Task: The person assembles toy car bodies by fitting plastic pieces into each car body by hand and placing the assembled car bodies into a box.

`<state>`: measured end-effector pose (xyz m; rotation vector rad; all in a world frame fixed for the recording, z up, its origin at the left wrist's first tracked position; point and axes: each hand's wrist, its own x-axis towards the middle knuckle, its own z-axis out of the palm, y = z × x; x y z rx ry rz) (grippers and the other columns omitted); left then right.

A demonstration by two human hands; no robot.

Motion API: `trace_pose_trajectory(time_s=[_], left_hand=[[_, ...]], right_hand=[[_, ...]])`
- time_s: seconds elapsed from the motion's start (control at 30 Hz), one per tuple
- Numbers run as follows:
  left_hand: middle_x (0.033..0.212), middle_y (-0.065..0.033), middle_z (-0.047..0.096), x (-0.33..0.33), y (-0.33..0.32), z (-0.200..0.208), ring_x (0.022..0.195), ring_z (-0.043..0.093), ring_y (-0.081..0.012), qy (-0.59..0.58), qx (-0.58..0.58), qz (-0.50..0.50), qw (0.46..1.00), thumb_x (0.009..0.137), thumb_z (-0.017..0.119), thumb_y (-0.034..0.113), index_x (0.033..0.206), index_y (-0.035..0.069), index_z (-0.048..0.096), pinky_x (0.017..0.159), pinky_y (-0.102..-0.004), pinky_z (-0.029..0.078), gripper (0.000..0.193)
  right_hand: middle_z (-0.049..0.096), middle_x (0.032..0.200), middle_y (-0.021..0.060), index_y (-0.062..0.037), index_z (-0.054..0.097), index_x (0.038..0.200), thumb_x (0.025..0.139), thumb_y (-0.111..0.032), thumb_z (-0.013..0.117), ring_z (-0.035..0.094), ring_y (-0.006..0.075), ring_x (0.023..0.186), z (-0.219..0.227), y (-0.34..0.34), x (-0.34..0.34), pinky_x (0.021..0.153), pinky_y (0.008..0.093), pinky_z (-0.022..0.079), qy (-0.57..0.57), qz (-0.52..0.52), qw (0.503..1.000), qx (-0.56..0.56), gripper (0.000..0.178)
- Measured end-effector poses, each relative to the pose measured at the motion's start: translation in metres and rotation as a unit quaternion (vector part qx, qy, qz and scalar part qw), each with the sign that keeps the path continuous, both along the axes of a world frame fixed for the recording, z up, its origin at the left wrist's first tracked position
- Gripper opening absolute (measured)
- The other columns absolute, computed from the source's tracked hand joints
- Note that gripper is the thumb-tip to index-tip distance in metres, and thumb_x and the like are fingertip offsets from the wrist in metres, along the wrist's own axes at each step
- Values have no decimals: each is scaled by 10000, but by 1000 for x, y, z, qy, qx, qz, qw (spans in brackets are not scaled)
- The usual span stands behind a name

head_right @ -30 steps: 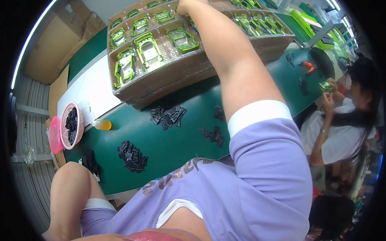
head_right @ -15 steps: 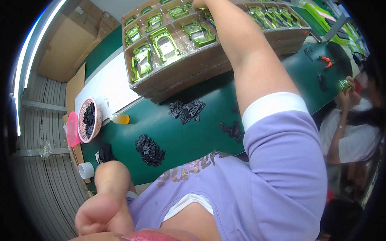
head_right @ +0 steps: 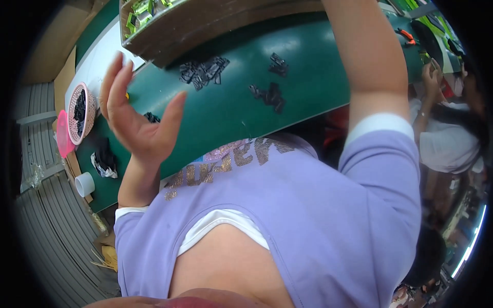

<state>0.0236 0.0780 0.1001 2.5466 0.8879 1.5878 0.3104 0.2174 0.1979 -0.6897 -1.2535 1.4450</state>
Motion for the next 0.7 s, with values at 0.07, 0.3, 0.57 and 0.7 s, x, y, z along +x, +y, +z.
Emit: trace_pose_trajectory(time_s=[0.07,0.3,0.57,0.7], left_hand=[[1440,-235,414,16,-7,-6,1305,462,-359,-6,35,24,999,796,828,263,1300,28,569,1057,-447,396,613],[1249,-49,616,22,-32,-59,1182,559,-309,214,-74,-9,974,678,774,201,1248,213,647,1037,-476,416,584],[974,-116,640,0,-56,-81,920,651,-326,233,-340,31,911,716,791,210,1185,75,613,772,-410,522,520],[995,-117,627,-8,-59,-74,940,645,-321,251,-356,52,899,709,822,262,1199,60,608,790,-404,524,572]], right_hand=[[676,1025,172,36,554,1205,817,-235,643,701,260,889,-33,-58,0,759,428,612,-178,7,981,-81,482],[684,908,67,-2,642,1141,878,-230,630,653,120,723,-145,-177,-34,631,268,571,-81,138,949,-273,348],[673,889,83,2,693,995,860,-247,695,667,201,766,-180,-182,-20,710,330,529,-569,-133,800,136,283],[681,897,153,-2,695,898,805,-183,676,668,338,839,-181,-172,-43,785,436,535,-675,-109,701,201,204]])
